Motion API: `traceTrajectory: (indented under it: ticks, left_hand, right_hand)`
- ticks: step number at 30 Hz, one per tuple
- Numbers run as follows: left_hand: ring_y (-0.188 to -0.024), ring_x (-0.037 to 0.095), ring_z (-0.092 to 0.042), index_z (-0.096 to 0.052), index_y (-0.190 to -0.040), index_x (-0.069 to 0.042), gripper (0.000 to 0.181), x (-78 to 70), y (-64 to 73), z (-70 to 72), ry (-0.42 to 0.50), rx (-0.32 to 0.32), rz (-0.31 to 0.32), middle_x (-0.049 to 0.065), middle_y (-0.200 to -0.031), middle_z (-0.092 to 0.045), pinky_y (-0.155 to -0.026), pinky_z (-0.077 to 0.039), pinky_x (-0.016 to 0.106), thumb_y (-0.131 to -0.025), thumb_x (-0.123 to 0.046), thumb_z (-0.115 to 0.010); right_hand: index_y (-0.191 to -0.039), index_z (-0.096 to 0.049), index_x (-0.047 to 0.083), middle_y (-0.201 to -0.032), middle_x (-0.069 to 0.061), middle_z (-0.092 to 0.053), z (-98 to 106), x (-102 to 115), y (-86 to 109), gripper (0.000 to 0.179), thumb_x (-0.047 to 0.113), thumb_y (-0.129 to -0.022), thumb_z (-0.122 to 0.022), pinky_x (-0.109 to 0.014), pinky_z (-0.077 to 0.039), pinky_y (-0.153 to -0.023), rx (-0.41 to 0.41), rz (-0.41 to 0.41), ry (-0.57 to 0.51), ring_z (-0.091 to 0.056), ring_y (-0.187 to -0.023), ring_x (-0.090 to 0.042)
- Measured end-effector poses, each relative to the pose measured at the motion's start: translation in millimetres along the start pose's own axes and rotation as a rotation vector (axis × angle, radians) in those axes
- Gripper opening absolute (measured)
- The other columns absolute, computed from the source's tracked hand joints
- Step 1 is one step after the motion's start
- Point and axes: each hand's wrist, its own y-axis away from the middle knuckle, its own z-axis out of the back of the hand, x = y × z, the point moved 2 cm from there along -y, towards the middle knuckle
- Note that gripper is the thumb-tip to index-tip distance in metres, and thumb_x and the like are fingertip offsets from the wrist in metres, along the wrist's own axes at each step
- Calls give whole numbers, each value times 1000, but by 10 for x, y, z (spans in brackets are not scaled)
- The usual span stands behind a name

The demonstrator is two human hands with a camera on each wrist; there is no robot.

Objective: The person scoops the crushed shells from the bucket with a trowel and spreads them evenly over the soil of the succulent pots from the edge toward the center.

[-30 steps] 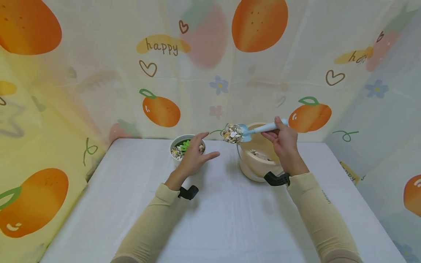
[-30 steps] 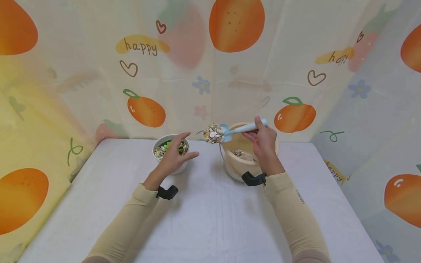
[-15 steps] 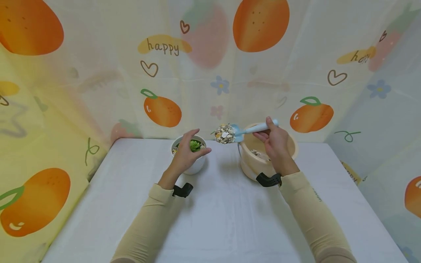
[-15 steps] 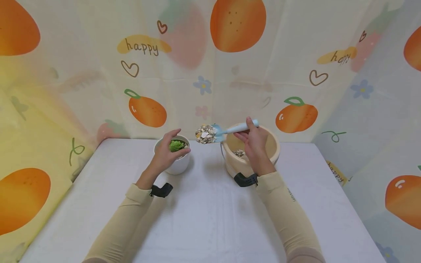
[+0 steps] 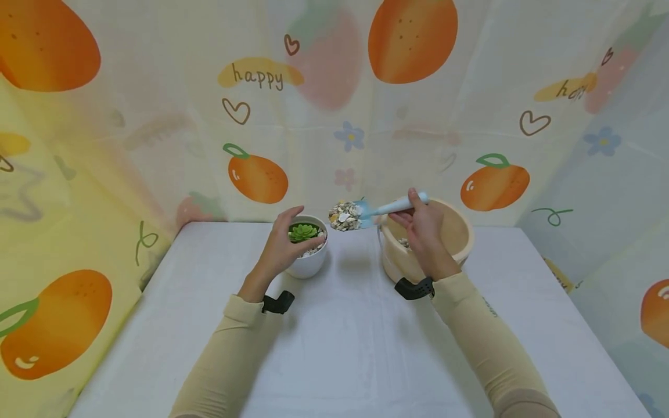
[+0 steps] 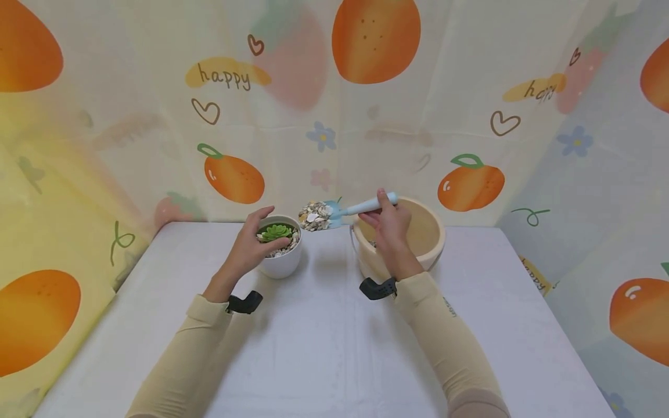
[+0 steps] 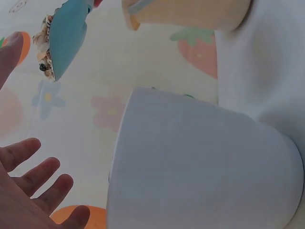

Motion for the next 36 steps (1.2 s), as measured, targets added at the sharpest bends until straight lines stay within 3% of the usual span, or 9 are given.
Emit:
traceTrajectory:
  ticks: [9, 20, 30, 36]
  left_hand:
    - [-139, 36, -34, -34, -150, -9, 88, 108, 37, 90, -18, -5, -12, 15, -155, -31, -114, -29, 59, -79, -31, -82]
    - [-142, 36, -29, -30, -152, -11, 91, 241, 72, 200, -43, 0, 31, 16, -156, -28, -115, -25, 62, -80, -34, -80]
    - [-143, 35, -28, -28, -153, -13, 93, 359, 100, 248, -40, 10, 44, 15, -156, -28, -114, -26, 62, -79, -35, -80]
    - [-145, 36, -25, -25, -154, -12, 94, 425, 117, 276, -18, 29, 55, 16, -157, -25, -115, -23, 62, -80, -32, -80]
  right_hand:
    - [-96, -54, 4, -74, -9, -64, -105, -93, 20, 17, 20, -99, -55, -33, -60, -60, 11, 25, 40, -72, -65, -19]
    - [-94, -55, 4, -71, -8, -63, -219, -226, -1, 17, 20, -99, -56, -34, -60, -61, 15, 34, 53, -71, -64, -19]
    - [-121, -53, -4, -92, -12, -58, -335, -363, 13, 35, 22, -99, -57, -33, -60, -61, 5, 32, 101, -70, -66, -18]
    - [-115, -54, -3, -89, -11, -58, -384, -434, 44, 31, 23, -99, -57, -32, -60, -64, 19, 25, 120, -70, -67, -18]
